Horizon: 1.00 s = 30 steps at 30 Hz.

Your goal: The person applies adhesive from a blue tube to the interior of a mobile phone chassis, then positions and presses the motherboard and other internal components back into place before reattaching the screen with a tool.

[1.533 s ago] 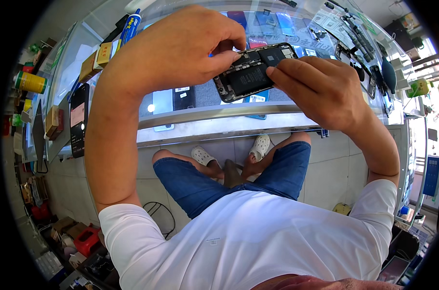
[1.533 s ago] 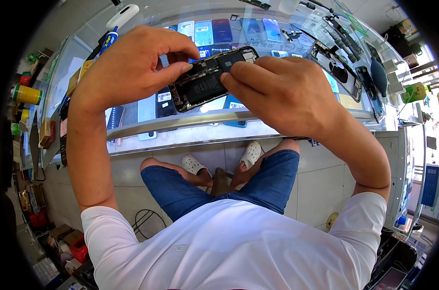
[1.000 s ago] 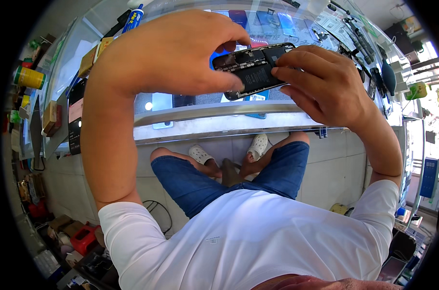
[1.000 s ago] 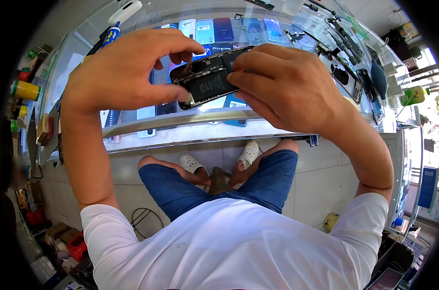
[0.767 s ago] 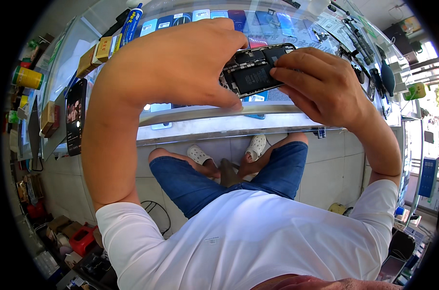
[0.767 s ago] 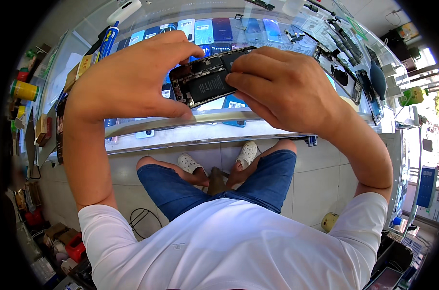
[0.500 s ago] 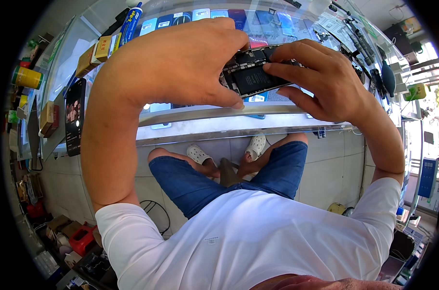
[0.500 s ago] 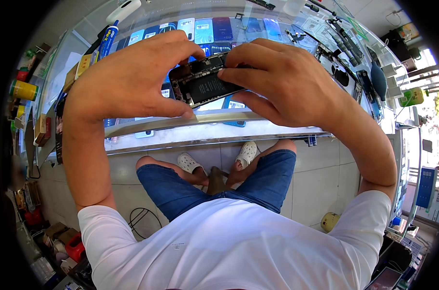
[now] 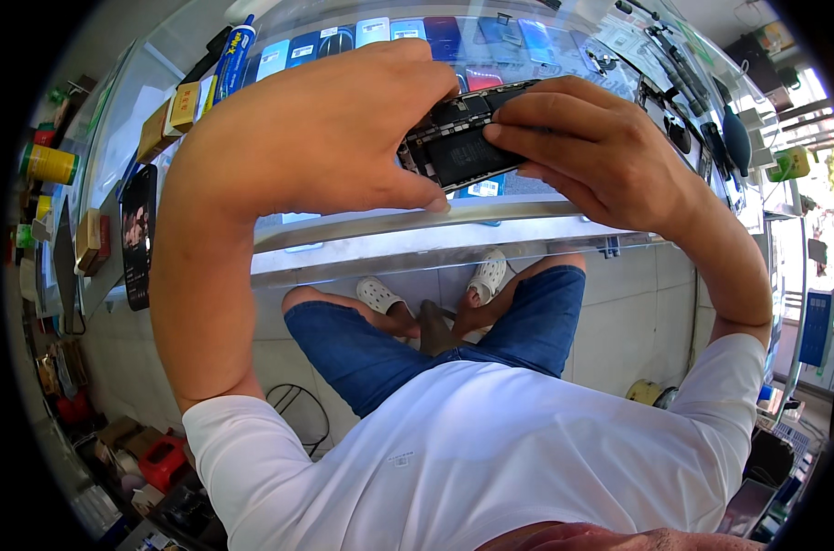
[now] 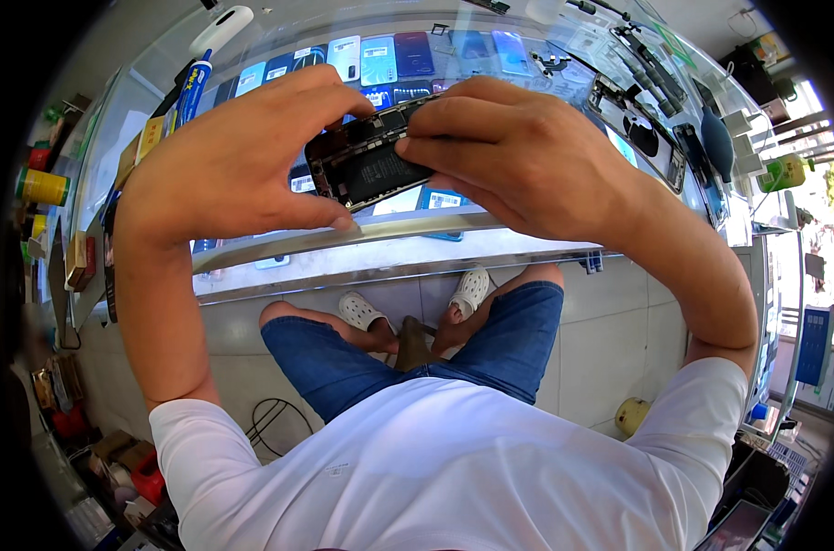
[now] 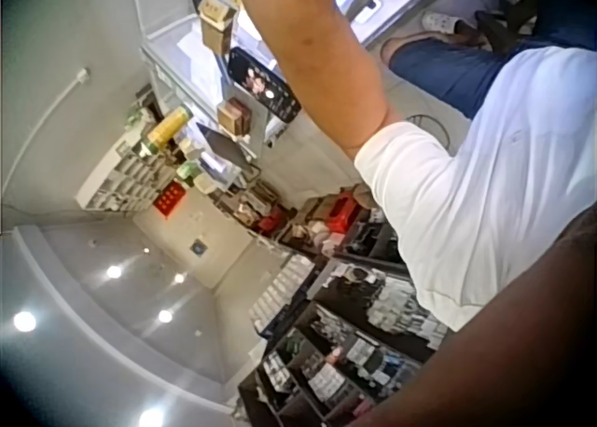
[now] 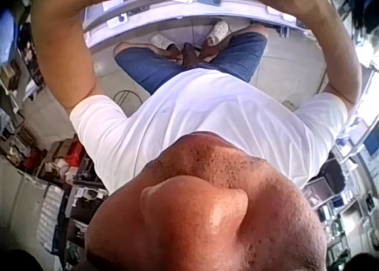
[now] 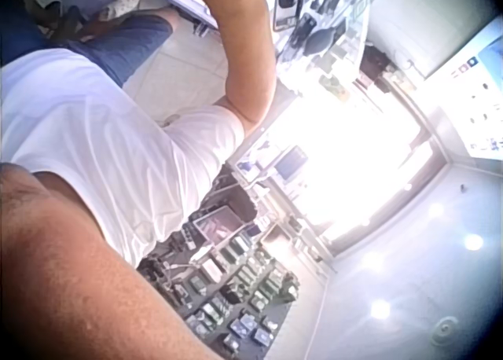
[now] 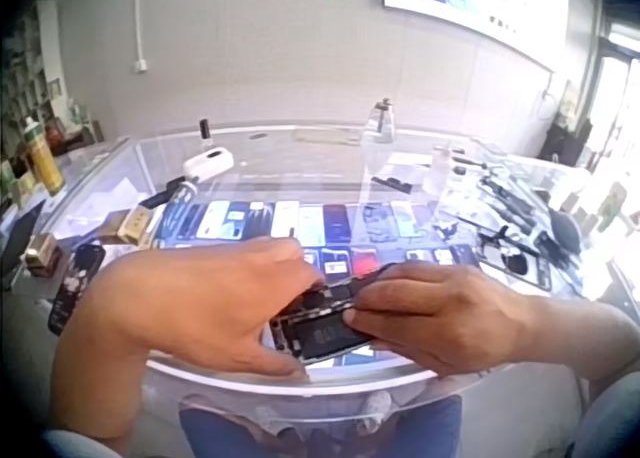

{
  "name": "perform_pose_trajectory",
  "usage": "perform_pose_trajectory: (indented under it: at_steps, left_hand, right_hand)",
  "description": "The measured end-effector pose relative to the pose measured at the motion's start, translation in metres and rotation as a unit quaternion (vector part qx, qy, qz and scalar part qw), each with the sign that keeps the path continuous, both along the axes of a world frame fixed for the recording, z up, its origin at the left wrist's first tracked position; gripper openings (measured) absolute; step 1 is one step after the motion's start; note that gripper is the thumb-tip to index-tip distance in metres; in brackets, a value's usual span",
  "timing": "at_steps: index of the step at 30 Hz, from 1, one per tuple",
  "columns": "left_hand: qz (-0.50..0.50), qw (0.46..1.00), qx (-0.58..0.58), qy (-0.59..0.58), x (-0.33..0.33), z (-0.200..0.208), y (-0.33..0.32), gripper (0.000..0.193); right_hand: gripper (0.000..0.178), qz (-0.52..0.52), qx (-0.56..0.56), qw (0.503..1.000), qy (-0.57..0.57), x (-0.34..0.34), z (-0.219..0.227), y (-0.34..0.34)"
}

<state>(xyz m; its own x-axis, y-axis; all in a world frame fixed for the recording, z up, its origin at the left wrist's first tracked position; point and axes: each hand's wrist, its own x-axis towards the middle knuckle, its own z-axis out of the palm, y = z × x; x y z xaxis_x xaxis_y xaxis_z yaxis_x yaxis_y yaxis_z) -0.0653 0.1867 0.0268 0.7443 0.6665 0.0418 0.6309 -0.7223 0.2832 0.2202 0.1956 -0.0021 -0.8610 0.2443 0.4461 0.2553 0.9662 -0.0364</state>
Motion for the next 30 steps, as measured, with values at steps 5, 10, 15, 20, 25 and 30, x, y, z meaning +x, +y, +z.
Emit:
perform_pose_trajectory:
  at_steps: [5, 10, 15, 20, 25, 30]
  left_hand:
    - [-0.002, 1.000, -0.010, 0.015, 0.002, 0.003, 0.000, 0.071]
    - [-0.006, 1.000, -0.011, 0.010, 0.000, 0.004, 0.000, 0.071]
    - [-0.004, 1.000, -0.008, 0.009, 0.001, 0.003, 0.000, 0.070]
    - [-0.004, 1.000, -0.011, 0.002, 0.001, 0.003, -0.001, 0.068]
    - [-0.009, 1.000, 0.003, -0.003, 0.000, 0.000, 0.000, 0.067]
    - [0.005, 1.000, -0.009, 0.000, 0.001, 0.000, 0.000, 0.068]
  right_hand:
    - [0.035, 0.002, -0.015, 1.000, -0.001, 0.002, -0.001, 0.002]
    - [0.038, 0.007, -0.034, 0.999, -0.002, 0.000, 0.001, 0.004]
    - [0.042, -0.003, -0.027, 1.000, -0.011, -0.001, 0.000, 0.003]
    - [0.043, -0.003, -0.021, 0.999, -0.030, -0.003, 0.002, 0.003]
    - [0.043, -0.003, -0.007, 0.999, -0.043, -0.004, 0.003, 0.003]
    - [0.041, 0.011, 0.003, 0.997, -0.075, -0.008, 0.012, 0.007]
